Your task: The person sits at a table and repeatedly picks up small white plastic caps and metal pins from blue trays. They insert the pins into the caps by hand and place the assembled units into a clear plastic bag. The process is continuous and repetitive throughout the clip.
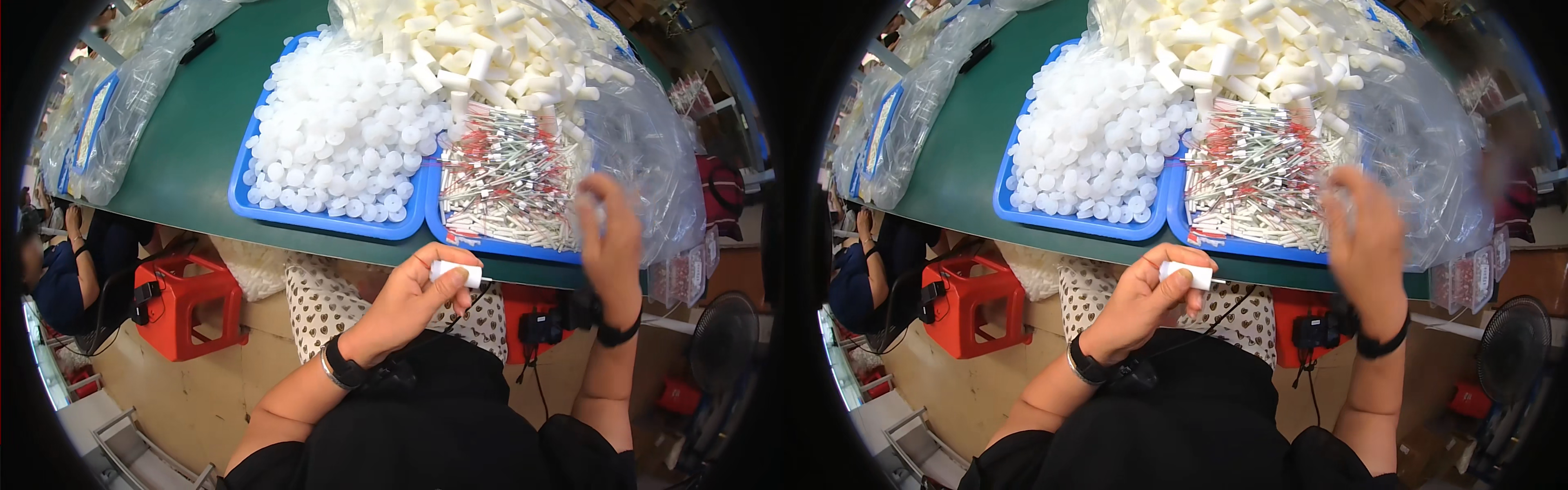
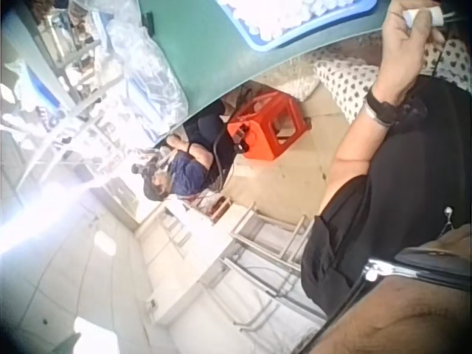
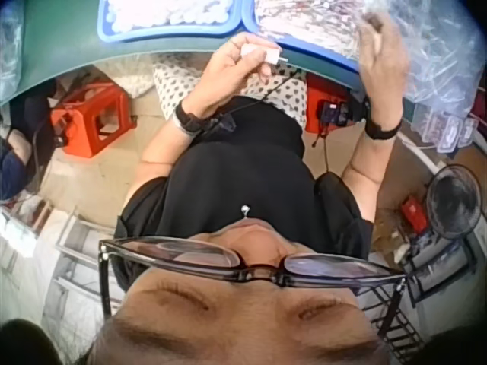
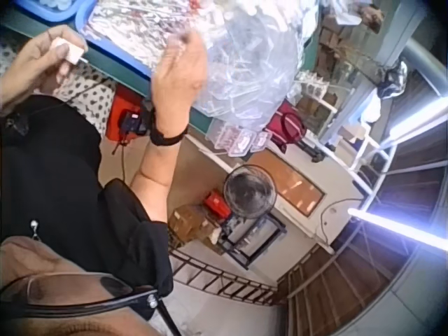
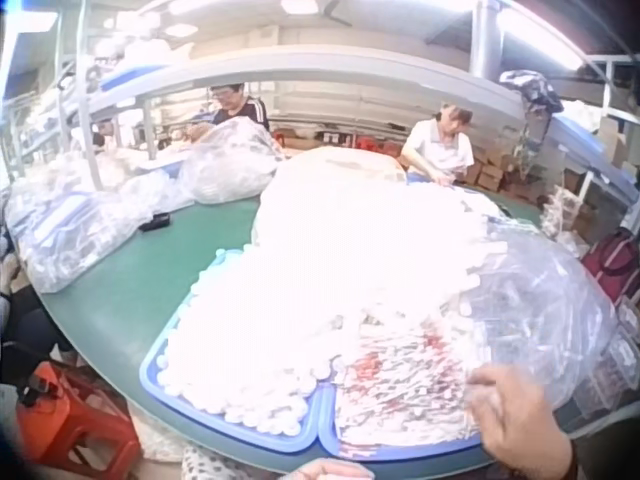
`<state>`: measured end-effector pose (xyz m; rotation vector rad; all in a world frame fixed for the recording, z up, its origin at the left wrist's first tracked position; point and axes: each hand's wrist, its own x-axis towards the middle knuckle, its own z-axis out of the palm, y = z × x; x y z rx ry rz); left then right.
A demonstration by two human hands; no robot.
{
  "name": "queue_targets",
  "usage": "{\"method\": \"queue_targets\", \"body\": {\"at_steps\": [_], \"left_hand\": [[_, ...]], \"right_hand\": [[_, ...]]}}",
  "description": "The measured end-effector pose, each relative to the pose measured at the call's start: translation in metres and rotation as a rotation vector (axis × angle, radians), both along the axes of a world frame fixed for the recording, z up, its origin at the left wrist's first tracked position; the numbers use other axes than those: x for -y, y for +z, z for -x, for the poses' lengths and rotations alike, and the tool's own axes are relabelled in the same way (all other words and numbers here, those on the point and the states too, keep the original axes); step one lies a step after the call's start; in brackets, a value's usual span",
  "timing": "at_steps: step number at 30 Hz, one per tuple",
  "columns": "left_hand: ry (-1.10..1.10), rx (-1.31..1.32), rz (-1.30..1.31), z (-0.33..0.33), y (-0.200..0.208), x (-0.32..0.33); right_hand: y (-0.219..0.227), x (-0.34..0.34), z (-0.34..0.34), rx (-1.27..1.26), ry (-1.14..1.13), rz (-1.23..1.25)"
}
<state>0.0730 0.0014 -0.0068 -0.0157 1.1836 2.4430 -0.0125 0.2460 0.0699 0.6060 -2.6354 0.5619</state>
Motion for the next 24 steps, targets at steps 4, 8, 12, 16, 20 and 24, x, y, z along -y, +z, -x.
{"method": "queue_targets", "body": {"at_steps": [4, 8, 12, 16, 20, 24], "left_hand": [[0.049, 0.116, -0.124, 0.004, 0.005, -0.003], [0.111, 0.154, -0.095, 0.005, 0.007, -0.008], [0.188, 0.050, 0.041, 0.001, 0.004, -0.010], [0.303, -0.167, 0.269, -0.003, -0.009, -0.018], [0.136, -0.387, 0.359, -0.002, -0.005, -0.009], [0.040, -0.454, 0.210, -0.005, -0.009, -0.013]], "right_hand": [[-0.003, 0.038, -0.039, 0.286, 0.441, 0.002], [-0.021, 0.050, -0.048, 0.331, 0.431, 0.092], [-0.035, 0.060, -0.060, 0.476, 0.317, 0.298], [-0.048, 0.063, -0.062, 0.528, 0.260, 0.428], [-0.049, 0.061, -0.057, 0.341, 0.506, 0.259], [-0.057, 0.067, -0.064, 0.302, 0.559, 0.301]]}}
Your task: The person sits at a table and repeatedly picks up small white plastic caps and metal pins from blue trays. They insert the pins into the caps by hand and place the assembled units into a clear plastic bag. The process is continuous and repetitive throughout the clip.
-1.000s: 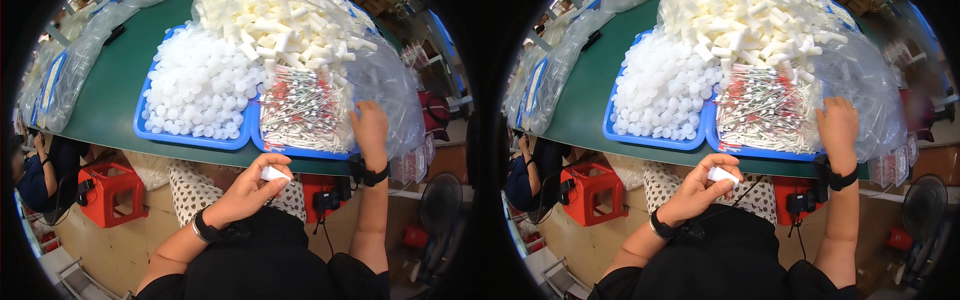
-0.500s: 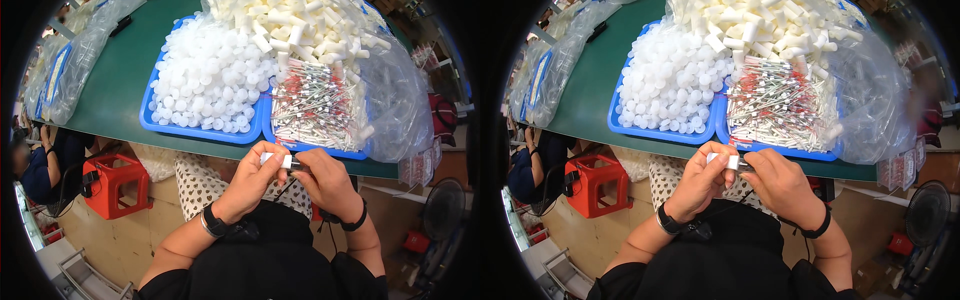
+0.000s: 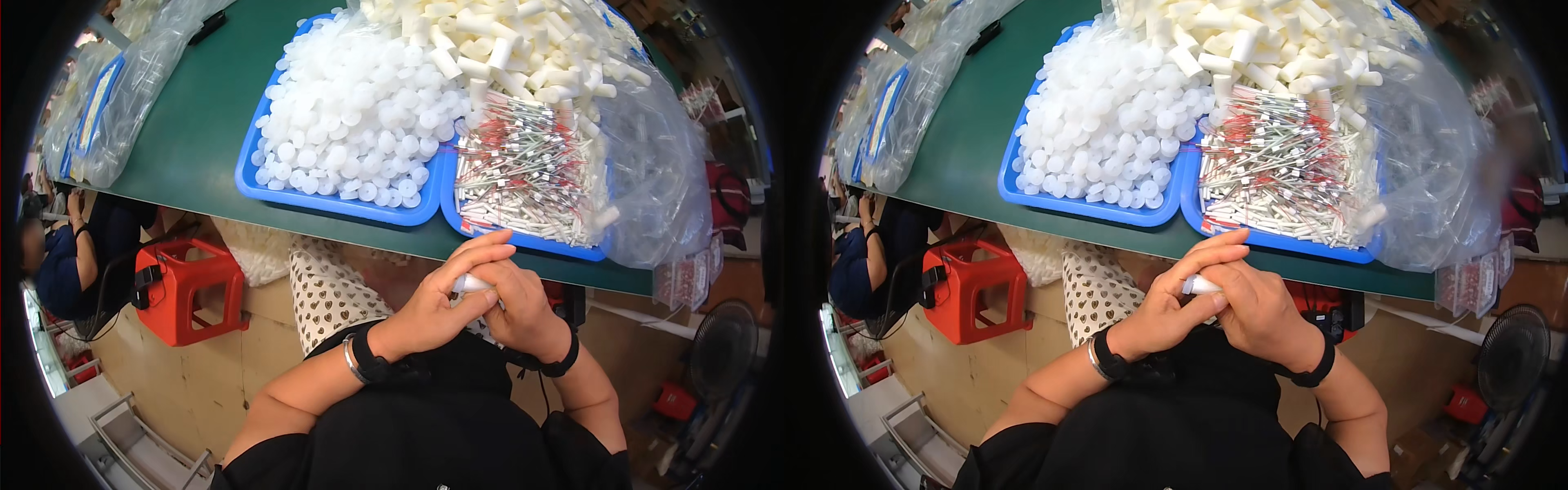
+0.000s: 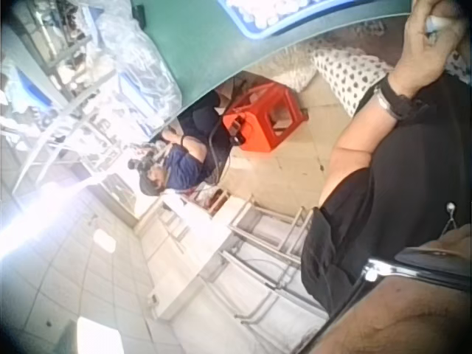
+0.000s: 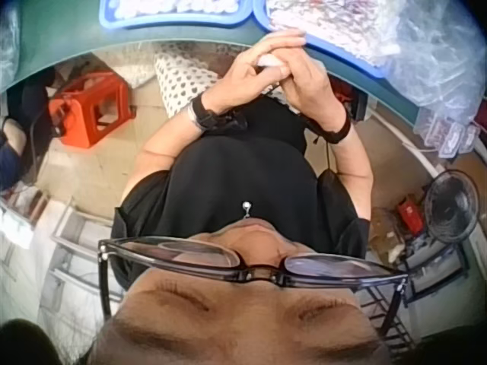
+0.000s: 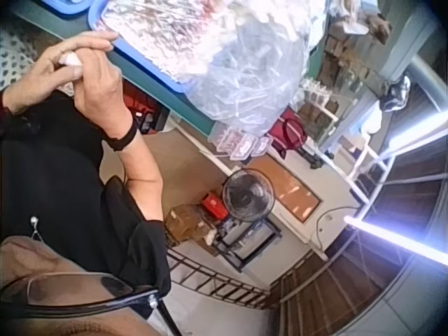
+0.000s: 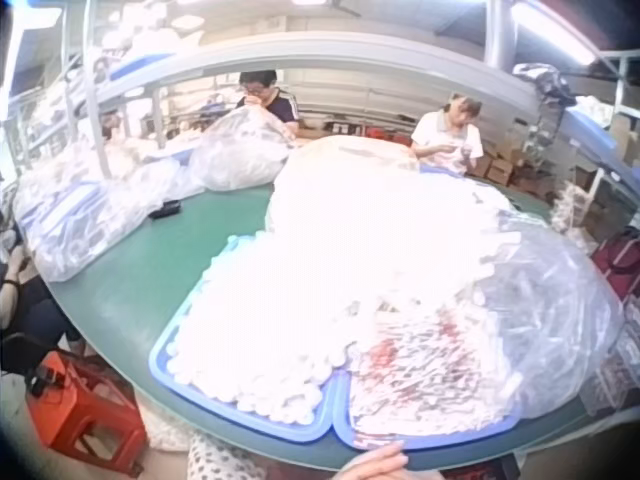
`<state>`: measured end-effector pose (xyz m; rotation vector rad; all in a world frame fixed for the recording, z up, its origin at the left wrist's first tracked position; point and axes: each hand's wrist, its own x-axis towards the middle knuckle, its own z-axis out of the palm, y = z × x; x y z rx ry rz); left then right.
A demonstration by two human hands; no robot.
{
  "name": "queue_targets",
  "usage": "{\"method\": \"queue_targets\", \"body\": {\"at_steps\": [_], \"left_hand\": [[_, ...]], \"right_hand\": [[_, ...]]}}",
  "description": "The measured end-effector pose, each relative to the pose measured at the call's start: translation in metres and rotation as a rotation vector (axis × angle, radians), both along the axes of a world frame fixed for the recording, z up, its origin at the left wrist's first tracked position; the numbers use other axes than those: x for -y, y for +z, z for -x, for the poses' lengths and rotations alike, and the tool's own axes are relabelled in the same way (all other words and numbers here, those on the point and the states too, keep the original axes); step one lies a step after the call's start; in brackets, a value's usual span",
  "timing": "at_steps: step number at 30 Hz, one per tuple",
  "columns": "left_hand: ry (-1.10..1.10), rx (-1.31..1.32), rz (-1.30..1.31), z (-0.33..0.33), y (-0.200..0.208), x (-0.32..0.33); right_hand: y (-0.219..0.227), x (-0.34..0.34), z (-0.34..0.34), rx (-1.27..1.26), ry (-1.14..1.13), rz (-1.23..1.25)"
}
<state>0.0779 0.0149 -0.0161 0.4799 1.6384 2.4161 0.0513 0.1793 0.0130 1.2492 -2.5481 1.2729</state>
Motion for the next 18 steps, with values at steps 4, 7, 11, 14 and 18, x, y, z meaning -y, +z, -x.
{"method": "queue_targets", "body": {"at_steps": [4, 7, 11, 14, 18], "left_hand": [[-0.022, 0.067, -0.044, 0.000, -0.003, 0.001], [-0.102, 0.376, -0.240, 0.002, 0.003, 0.004], [-0.126, 0.531, -0.540, 0.003, 0.000, 0.007], [-0.138, 0.570, -0.641, 0.002, -0.004, 0.007], [-0.148, 0.650, -0.846, -0.011, -0.007, 0.000]], "right_hand": [[-0.004, 0.006, -0.003, 0.016, -0.031, 0.007], [-0.006, 0.013, -0.002, 0.088, -0.087, 0.018], [-0.008, 0.013, 0.005, -0.076, -0.122, -0.016], [-0.008, 0.011, 0.009, -0.213, -0.073, -0.082], [-0.017, 0.016, -0.005, -0.255, -0.091, -0.097]]}}
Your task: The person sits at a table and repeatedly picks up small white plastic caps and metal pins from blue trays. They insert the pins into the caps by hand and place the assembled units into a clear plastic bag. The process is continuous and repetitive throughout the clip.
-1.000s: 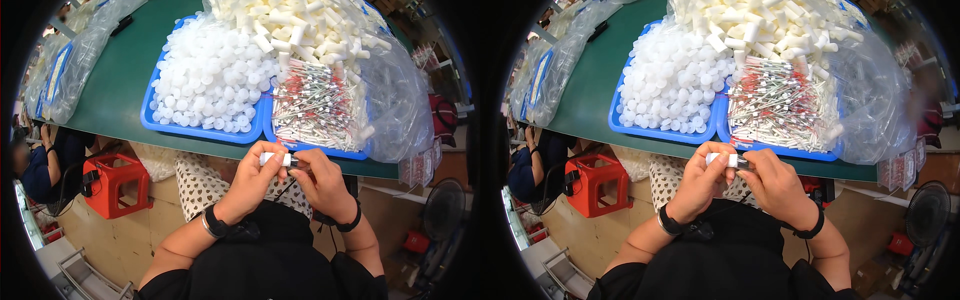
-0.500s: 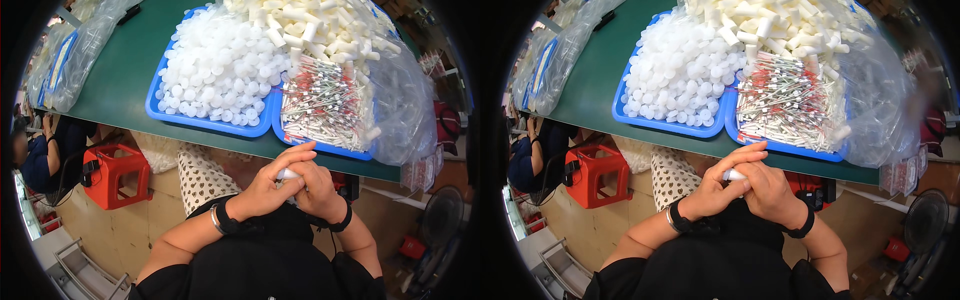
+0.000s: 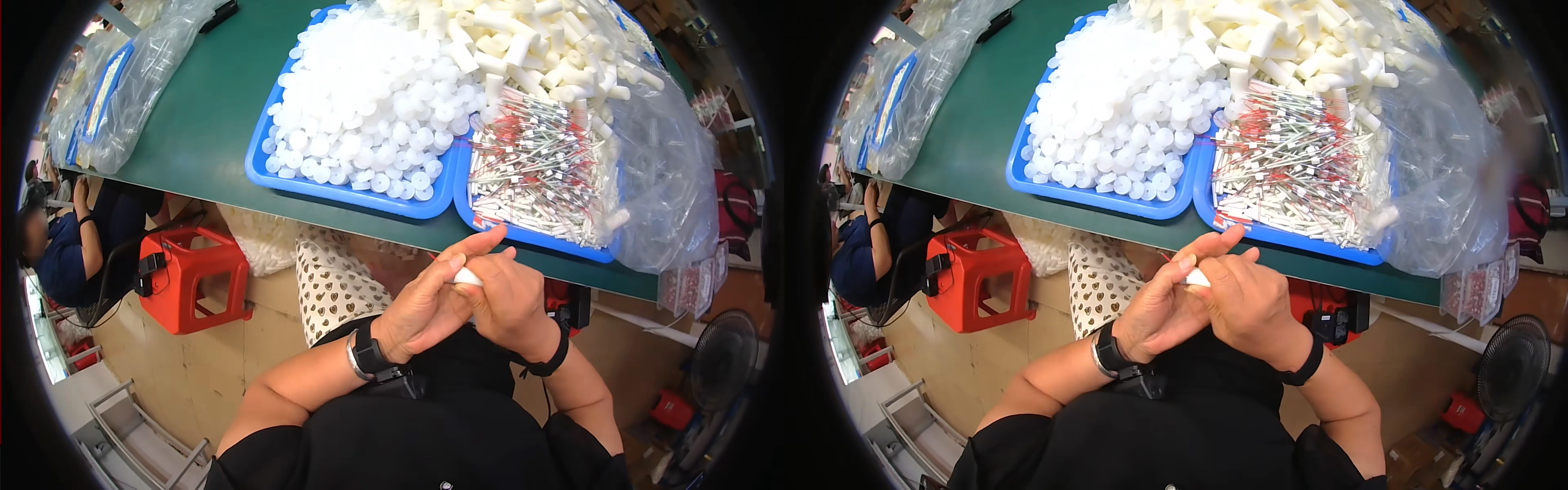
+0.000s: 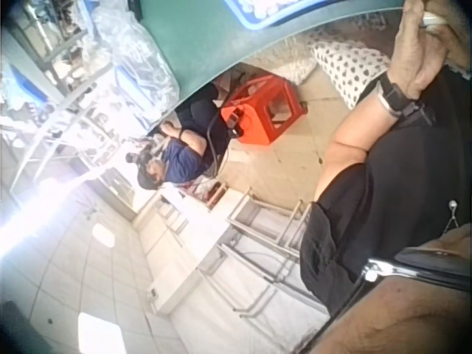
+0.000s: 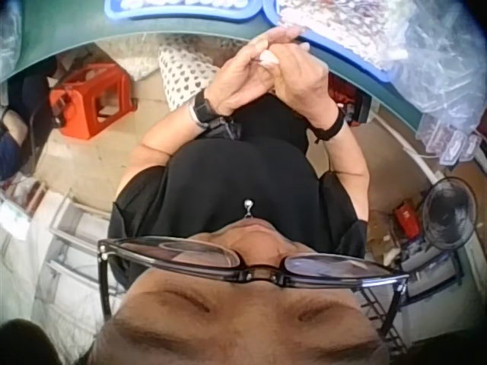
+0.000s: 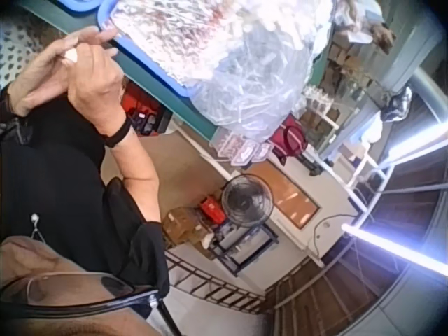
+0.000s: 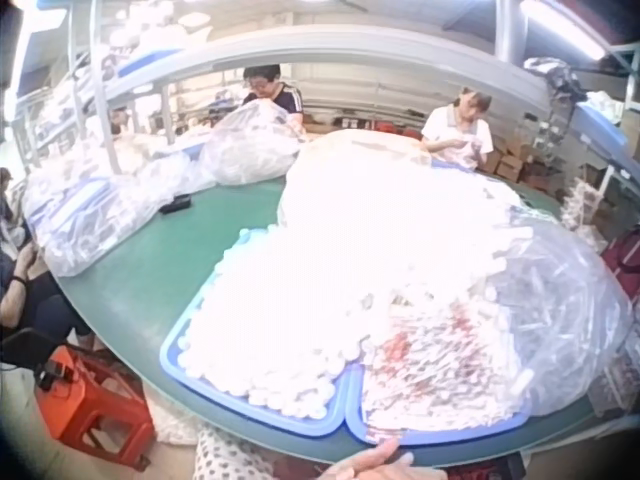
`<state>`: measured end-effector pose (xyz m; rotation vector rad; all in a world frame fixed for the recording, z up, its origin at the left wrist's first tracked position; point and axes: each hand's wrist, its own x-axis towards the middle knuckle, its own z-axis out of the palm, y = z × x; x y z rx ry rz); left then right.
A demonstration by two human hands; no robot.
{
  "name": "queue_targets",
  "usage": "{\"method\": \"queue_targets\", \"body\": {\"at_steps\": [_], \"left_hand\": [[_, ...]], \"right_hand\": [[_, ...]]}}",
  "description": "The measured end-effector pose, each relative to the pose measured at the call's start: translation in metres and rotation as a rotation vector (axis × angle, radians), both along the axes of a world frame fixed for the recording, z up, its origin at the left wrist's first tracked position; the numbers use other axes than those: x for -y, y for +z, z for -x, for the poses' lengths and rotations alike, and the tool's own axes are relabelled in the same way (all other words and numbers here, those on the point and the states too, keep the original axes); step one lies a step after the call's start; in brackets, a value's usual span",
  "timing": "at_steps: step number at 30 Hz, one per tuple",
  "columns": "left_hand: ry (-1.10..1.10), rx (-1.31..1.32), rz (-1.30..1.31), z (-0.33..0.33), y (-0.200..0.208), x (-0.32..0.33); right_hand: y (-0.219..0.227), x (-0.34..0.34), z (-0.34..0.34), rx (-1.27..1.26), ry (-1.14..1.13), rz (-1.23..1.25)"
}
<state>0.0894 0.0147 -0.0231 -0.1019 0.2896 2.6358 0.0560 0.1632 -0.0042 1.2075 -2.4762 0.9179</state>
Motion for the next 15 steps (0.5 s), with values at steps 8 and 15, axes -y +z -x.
{"method": "queue_targets", "body": {"at_steps": [8, 15], "left_hand": [[0.031, 0.055, -0.039, 0.003, -0.001, 0.006], [0.038, 0.006, 0.068, -0.001, -0.001, 0.012]], "right_hand": [[-0.009, 0.018, -0.011, 0.102, -0.125, 0.072], [-0.006, 0.016, -0.014, 0.274, -0.086, 0.099]]}}
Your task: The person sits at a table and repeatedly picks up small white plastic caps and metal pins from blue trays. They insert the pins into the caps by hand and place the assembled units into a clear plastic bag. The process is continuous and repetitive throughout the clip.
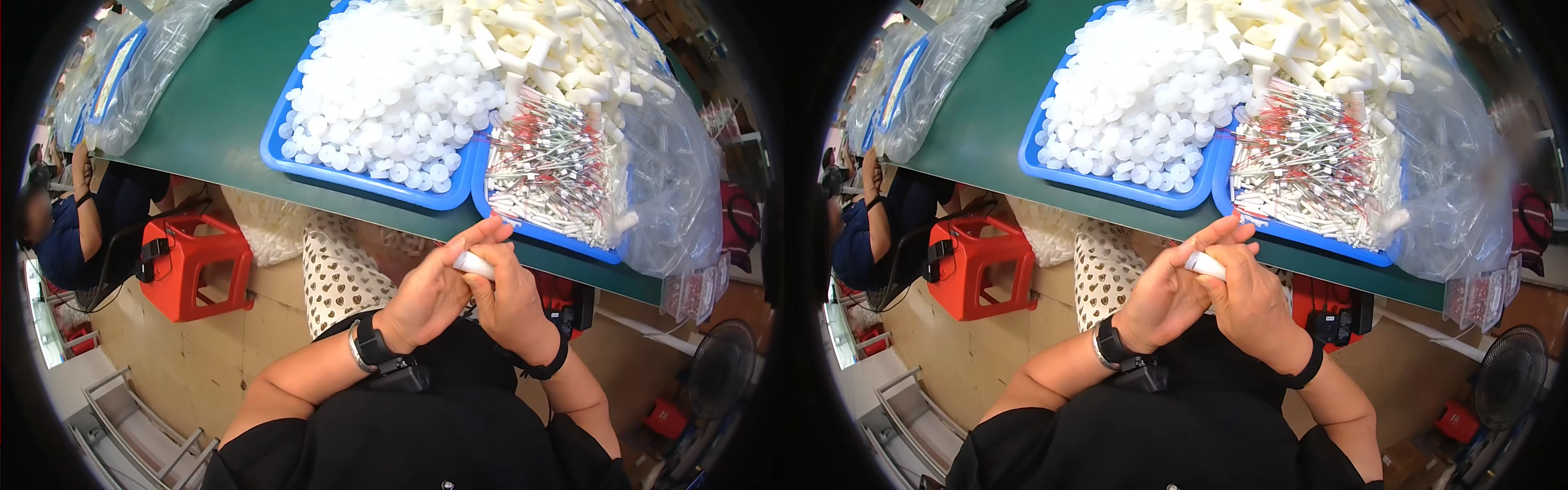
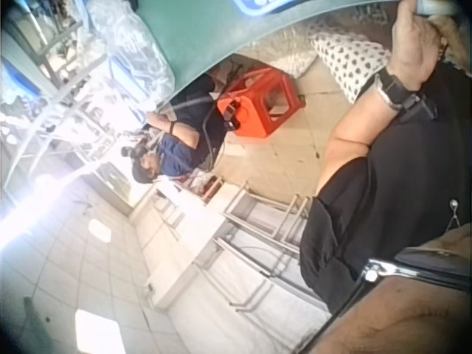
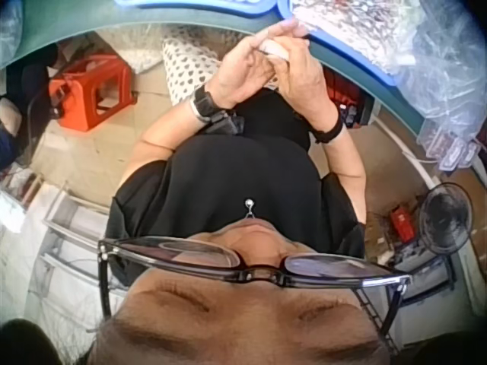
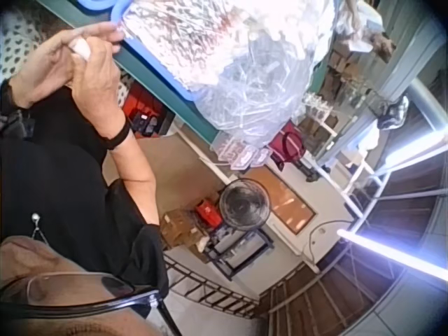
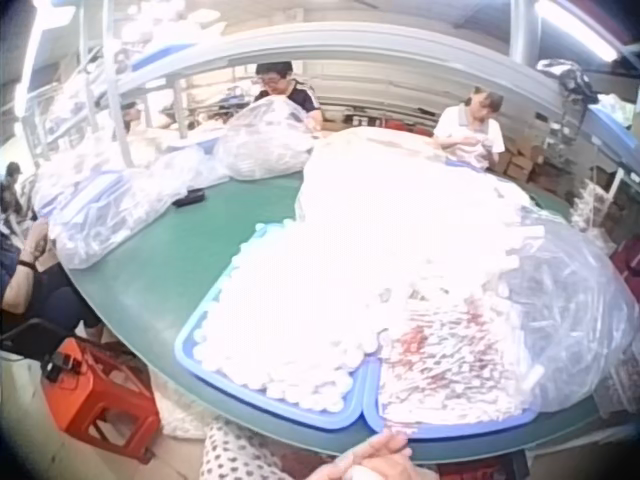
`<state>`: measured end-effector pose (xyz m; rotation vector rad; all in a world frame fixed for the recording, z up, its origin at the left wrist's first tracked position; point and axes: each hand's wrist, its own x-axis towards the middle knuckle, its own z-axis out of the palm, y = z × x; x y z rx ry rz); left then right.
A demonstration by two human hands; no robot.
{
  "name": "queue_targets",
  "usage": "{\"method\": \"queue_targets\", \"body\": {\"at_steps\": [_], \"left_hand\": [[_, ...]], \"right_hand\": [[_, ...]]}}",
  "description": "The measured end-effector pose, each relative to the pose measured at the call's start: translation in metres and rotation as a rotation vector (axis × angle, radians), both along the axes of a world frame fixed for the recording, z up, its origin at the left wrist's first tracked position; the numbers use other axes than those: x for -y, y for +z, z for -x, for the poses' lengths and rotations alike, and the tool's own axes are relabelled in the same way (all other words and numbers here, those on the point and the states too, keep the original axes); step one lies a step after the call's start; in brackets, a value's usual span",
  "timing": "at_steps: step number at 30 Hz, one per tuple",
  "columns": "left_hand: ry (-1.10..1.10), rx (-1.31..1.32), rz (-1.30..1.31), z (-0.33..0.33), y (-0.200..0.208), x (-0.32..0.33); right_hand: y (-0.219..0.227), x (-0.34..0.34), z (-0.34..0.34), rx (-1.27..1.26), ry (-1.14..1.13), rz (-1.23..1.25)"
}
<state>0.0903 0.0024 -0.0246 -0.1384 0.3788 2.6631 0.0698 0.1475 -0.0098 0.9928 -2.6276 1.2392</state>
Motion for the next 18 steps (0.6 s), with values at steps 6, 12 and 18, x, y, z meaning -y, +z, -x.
{"method": "queue_targets", "body": {"at_steps": [6, 12, 18], "left_hand": [[0.095, -0.101, 0.085, -0.016, -0.008, -0.008], [0.062, -0.050, 0.131, -0.014, -0.011, 0.006], [0.098, -0.134, 0.337, -0.015, -0.014, 0.006]], "right_hand": [[0.001, 0.017, -0.018, -0.040, -0.092, -0.042], [0.000, 0.021, -0.022, 0.468, -0.144, 0.183], [-0.001, 0.020, -0.024, 0.782, -0.089, 0.341]]}}
